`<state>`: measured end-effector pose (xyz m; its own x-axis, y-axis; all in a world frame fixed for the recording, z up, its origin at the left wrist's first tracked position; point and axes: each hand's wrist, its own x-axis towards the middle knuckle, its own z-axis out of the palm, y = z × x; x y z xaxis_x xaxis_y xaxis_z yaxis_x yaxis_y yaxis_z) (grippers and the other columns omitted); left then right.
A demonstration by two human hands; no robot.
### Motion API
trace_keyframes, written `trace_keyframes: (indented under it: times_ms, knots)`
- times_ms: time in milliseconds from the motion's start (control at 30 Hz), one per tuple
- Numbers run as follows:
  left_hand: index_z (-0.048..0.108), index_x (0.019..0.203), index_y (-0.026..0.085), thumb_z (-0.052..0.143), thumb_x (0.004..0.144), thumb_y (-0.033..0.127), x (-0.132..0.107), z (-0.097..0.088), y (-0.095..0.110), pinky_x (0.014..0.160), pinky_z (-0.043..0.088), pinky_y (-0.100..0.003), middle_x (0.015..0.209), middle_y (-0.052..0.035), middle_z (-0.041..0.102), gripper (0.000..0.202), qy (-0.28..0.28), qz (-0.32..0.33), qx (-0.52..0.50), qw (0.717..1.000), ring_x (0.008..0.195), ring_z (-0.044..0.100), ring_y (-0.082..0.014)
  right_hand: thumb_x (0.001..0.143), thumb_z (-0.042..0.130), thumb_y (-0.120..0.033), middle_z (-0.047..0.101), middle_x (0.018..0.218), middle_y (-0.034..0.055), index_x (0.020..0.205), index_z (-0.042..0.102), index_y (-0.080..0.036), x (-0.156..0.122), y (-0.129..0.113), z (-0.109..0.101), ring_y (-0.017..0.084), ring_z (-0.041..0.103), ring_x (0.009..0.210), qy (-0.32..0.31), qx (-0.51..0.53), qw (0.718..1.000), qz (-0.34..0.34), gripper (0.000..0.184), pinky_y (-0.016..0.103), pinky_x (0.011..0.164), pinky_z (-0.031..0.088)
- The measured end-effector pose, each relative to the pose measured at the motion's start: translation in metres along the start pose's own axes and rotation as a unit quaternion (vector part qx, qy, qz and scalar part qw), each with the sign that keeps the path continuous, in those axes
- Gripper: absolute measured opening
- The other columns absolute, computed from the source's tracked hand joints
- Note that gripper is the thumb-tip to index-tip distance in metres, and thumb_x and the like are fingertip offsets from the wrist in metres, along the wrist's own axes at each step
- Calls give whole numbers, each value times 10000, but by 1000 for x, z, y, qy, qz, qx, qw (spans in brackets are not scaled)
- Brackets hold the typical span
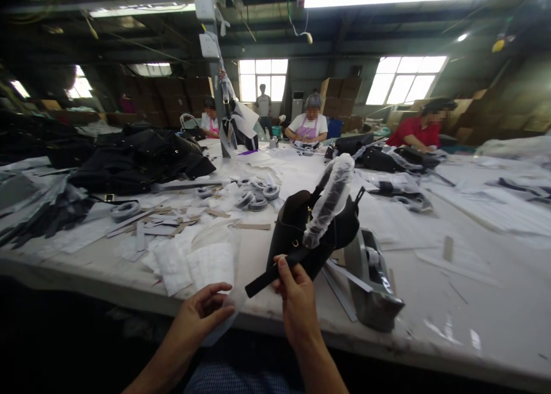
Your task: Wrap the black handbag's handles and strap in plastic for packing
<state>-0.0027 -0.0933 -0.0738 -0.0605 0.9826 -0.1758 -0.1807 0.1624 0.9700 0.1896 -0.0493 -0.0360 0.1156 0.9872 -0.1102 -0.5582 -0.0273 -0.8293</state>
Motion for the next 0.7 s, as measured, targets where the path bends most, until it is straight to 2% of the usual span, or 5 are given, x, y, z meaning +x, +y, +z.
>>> trace_keyframes:
  times_ms: [467, 700]
  knots:
    - [702, 1107, 161, 850, 600, 444, 0, 3, -2, 663, 558, -258, 879, -96, 785, 599, 17, -44, 6, 999, 783, 733, -245, 730, 790, -450, 577, 777, -7, 935, 738, -185, 4, 8, 2, 61, 432, 572, 27, -51, 996, -61, 340, 183, 504, 361]
    - [730, 1027, 153, 883, 533, 405, -2, 13, 1, 612, 532, -253, 749, -51, 772, 575, 44, -41, -10, 998, 669, 705, -208, 753, 768, -455, 544, 705, -18, 946, 728, -177, 6, 10, 4, 77, 433, 568, 29, -61, 996, -61, 340, 196, 508, 363]
